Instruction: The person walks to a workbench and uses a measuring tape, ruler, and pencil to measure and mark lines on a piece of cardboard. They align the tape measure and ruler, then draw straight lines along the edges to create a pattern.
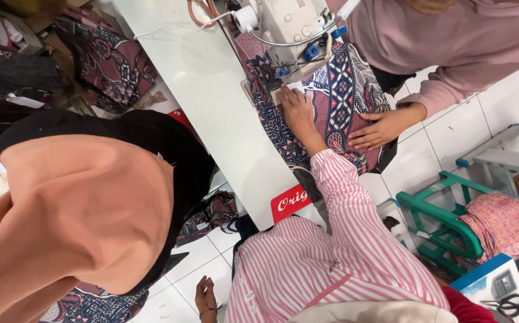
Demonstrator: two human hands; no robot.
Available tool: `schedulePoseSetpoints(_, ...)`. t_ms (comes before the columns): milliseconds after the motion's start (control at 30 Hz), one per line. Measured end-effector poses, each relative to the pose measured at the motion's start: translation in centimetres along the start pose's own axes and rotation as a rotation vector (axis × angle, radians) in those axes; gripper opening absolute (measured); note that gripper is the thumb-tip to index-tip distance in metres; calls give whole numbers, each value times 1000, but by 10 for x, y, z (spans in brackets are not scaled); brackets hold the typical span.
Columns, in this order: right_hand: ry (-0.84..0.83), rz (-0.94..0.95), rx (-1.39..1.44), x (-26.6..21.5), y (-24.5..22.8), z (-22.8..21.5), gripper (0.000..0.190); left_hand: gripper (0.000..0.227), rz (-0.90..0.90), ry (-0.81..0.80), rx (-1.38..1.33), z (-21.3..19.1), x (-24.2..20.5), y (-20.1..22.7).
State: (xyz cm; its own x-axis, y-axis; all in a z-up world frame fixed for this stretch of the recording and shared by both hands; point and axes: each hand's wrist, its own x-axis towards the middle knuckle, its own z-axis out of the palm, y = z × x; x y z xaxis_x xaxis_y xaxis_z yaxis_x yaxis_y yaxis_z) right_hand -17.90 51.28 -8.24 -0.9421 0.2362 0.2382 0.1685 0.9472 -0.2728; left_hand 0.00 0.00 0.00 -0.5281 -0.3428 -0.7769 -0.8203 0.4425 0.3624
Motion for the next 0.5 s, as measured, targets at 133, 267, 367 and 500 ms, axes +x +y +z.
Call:
schedulePoseSetpoints(133,61,-61,-20,-8,6,14,40,43,52,-6,-31,3,18,-29)
schedulePoseSetpoints(267,78,-131,2,-13,13,16,41,42,48,-15,-32,6,17,-30)
schedulePoseSetpoints(367,108,-84,26,-15,9,21,41,43,32,-24,-25,4,13,-32)
schedulePoseSetpoints(500,122,28,112,-20,1,22,44,41,7,-7,45,7,12,-36)
